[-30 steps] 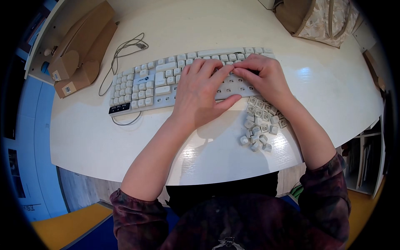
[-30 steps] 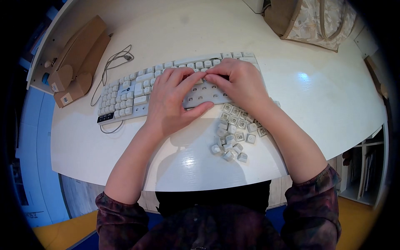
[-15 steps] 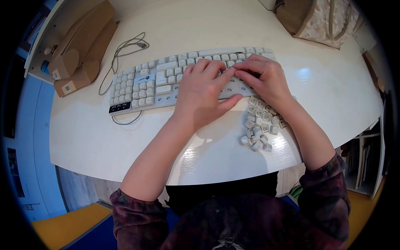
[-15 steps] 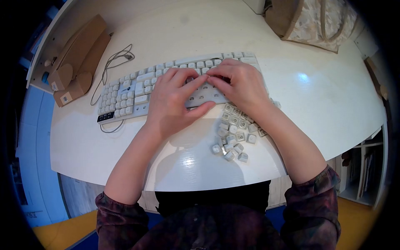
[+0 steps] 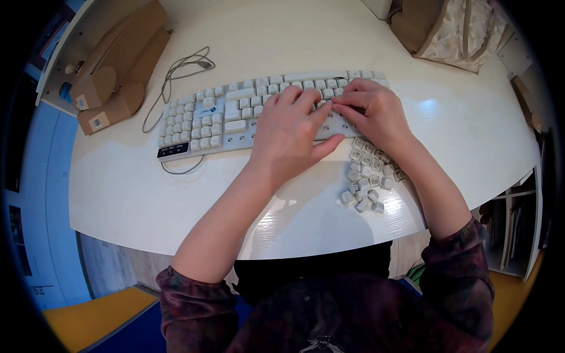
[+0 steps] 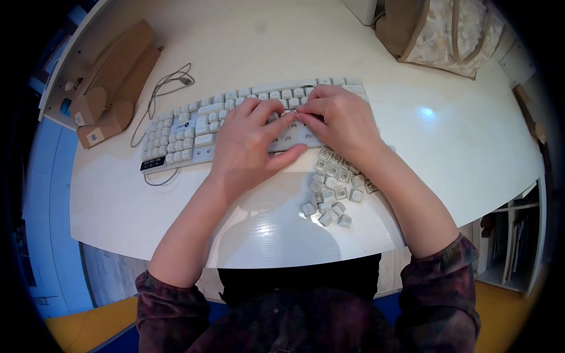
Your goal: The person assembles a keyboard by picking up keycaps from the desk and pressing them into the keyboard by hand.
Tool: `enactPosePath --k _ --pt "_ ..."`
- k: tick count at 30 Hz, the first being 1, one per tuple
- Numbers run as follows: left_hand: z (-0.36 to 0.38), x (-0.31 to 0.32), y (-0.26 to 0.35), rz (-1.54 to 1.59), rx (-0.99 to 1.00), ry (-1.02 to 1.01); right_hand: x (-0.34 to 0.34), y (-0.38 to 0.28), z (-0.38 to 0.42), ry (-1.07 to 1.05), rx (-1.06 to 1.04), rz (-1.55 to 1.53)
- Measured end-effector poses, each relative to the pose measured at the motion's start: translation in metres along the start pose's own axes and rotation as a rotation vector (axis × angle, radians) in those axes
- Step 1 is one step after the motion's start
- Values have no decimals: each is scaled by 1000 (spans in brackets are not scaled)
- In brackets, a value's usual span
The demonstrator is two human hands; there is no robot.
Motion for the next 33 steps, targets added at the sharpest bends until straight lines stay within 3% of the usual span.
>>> enactPosePath --k 5,11,14,20,33 --pt "-1 0 1 -17 15 8 -3 1 1 -28 71 -100" --pt "-1 -3 -2 -39 3 -5 -10 1 -3 88 234 -350" --pt "-4 -7 1 50 115 63 -17 2 -2 125 244 -412" --pt "3 -6 20 512 219 -168 -22 0 -1 133 197 -391" --pt "5 -8 18 498 179 -256 -20 -10 0 107 149 -381"
Point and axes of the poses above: each hand's wrist, its own z-axis away from the middle knuckle, its own x-axis out of the palm, y = z × x, the point moved 2 cm from there along -z, towards the middle knuckle, and after that the axes turned 10 degrees about y, right-handed, at the moved point
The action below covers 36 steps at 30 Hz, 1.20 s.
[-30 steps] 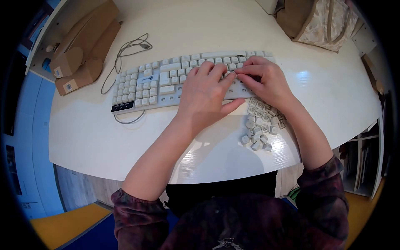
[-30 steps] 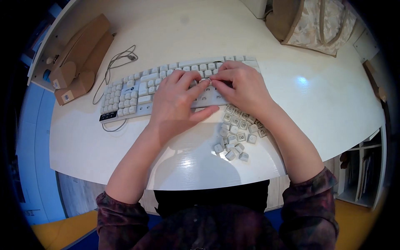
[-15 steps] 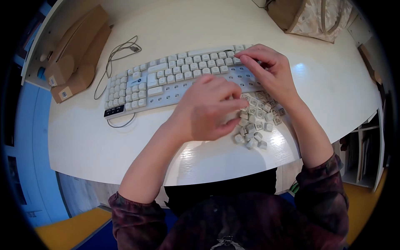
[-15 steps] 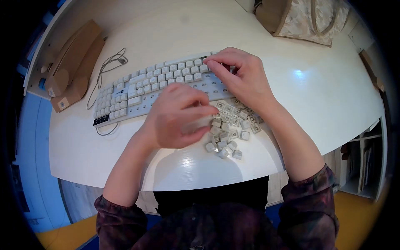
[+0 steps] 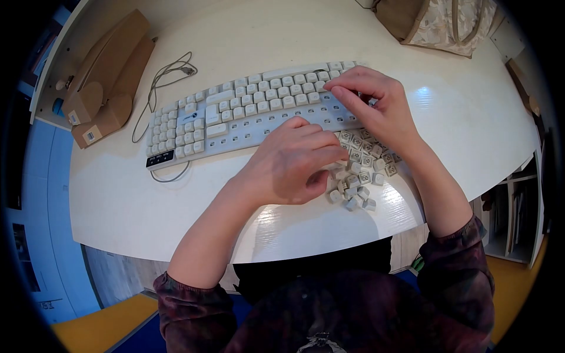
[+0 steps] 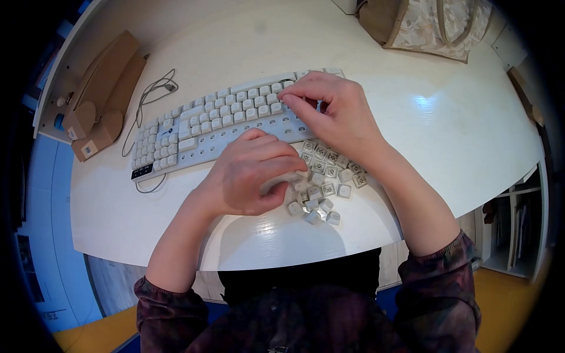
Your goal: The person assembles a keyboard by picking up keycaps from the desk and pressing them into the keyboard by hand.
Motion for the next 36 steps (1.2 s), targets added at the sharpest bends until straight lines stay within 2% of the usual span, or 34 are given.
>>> enactPosePath --k 8,11,17,20,26,36 --pt "0 9 0 -74 0 111 3 2 2 -2 22 -17" --pt "0 6 -3 -88 -23 210 0 -1 1 -71 49 8" --pt "-1 -12 -10 -315 -28 520 -3 -2 3 -289 272 -172" --pt "-1 -18 -12 -317 -50 551 -3 -13 3 -338 341 -172" --pt "2 -14 -13 -118 -221 585 -1 -9 5 -243 258 -177" --pt "5 -10 -14 285 -494 522 3 -9 6 -156 165 -175"
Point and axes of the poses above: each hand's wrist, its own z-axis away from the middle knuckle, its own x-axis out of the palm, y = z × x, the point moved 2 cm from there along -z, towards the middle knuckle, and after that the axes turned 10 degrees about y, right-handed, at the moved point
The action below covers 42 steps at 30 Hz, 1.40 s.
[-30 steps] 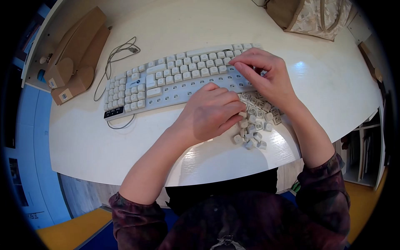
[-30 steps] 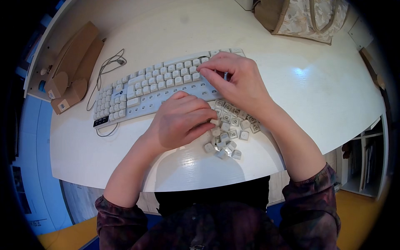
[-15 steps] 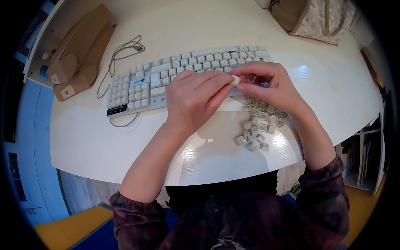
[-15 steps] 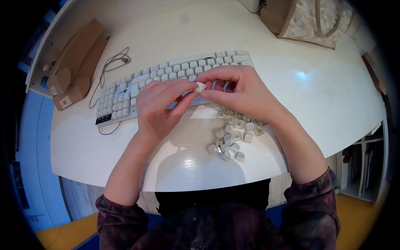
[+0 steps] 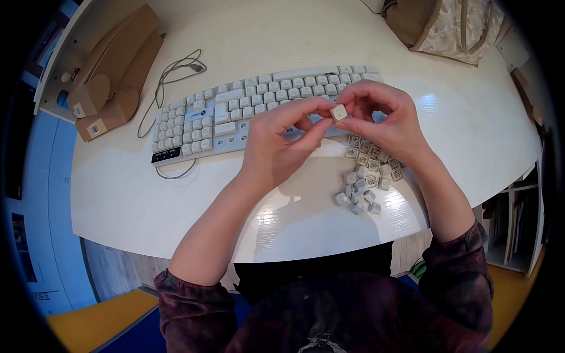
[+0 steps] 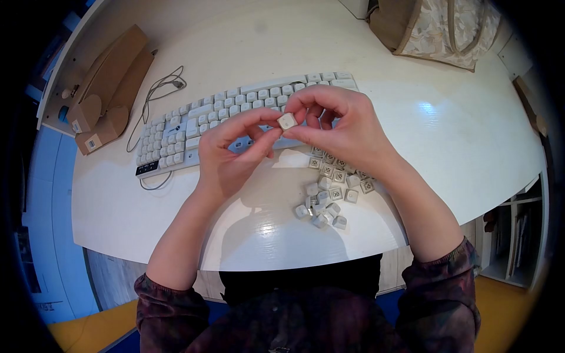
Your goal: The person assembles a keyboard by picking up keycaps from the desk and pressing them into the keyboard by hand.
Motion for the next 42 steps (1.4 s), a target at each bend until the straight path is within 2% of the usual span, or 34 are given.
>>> enactPosePath --k 20,42 --pt "1 0 1 286 -312 -59 3 -1 4 48 -132 49" --pt "-2 -2 1 431 -454 -119 6 -7 5 -16 -182 49"
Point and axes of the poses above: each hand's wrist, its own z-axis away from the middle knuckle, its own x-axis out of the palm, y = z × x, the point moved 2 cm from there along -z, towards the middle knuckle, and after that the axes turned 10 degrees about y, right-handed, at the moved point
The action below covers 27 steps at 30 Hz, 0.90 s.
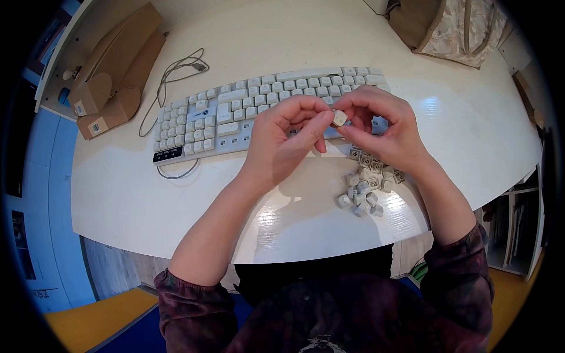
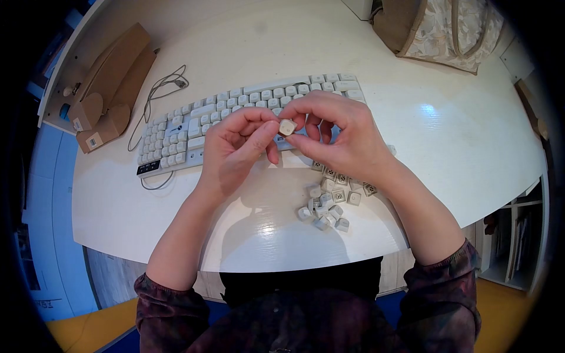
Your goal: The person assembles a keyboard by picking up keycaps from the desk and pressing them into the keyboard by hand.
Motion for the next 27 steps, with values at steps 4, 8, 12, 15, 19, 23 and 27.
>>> enactPosePath --k 4,8,12,15,19,23,27 --pt "0 0 -1 17 -2 -5 -1 0 -1 -7 -24 13" --pt "-1 -1 -2 16 -8 -4 -1 -1 -1 -15 -46 13" --pt "-1 -1 -1 6 -10 -4 -1 0 -1 -15 -48 1" --pt "-1 -1 -1 8 -7 -9 0 0 -1 -13 -51 2" --pt "-1 -1 -1 10 -6 -13 0 0 -1 -14 -63 17" --pt "-1 -1 -1 19 -11 -12 0 0 0 -18 -74 17" --pt "-1 0 -3 51 -19 18 0 -2 0 -21 -53 -25"
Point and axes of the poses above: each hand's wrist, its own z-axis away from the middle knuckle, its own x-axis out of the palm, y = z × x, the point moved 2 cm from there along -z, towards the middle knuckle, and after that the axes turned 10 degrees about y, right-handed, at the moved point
